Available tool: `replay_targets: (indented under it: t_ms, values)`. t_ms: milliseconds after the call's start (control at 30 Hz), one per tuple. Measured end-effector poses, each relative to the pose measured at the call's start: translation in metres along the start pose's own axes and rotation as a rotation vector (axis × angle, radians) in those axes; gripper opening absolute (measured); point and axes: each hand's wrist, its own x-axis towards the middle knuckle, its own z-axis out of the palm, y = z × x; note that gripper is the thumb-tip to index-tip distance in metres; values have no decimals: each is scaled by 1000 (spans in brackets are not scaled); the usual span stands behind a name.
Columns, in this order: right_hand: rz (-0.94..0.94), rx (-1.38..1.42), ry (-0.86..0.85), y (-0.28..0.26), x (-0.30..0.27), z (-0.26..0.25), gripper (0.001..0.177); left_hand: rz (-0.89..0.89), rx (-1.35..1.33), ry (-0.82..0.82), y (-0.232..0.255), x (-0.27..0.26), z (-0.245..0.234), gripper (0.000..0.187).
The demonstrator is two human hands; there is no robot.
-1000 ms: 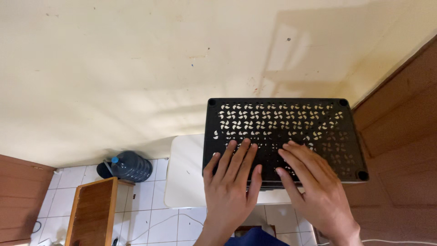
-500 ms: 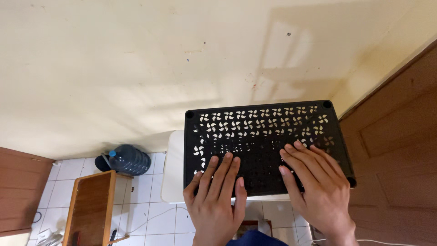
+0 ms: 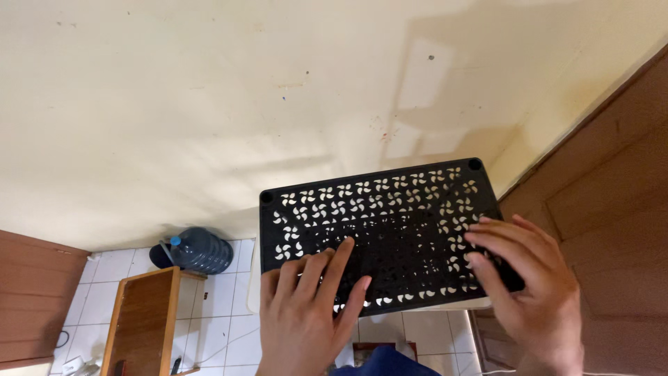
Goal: The person assembles a black plastic multi-tiered shelf by inserting perforated trays into the frame and securing them. They repeatedly adjust the trays and legs to ensure stability.
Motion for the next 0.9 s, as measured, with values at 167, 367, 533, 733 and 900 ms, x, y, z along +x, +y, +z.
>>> replay_targets:
  t_ms: [167, 367, 533, 733, 900]
  values:
    - [318, 505, -44, 49, 18, 12, 46, 66, -60, -154, -12, 11, -7, 48]
    - [524, 909, -238, 85, 30, 44, 70, 168, -69, -249, -13, 13, -18, 41]
    - [1059, 1097, -254, 87, 13, 68, 62, 288, -22, -305, -1, 23, -19, 51]
    - [1165, 1506, -154, 69, 8, 84, 46, 466, -52, -284, 19, 48, 0, 81]
    - [1176, 1429, -55, 66, 3, 85, 49, 506, -72, -337, 19, 60, 11, 85]
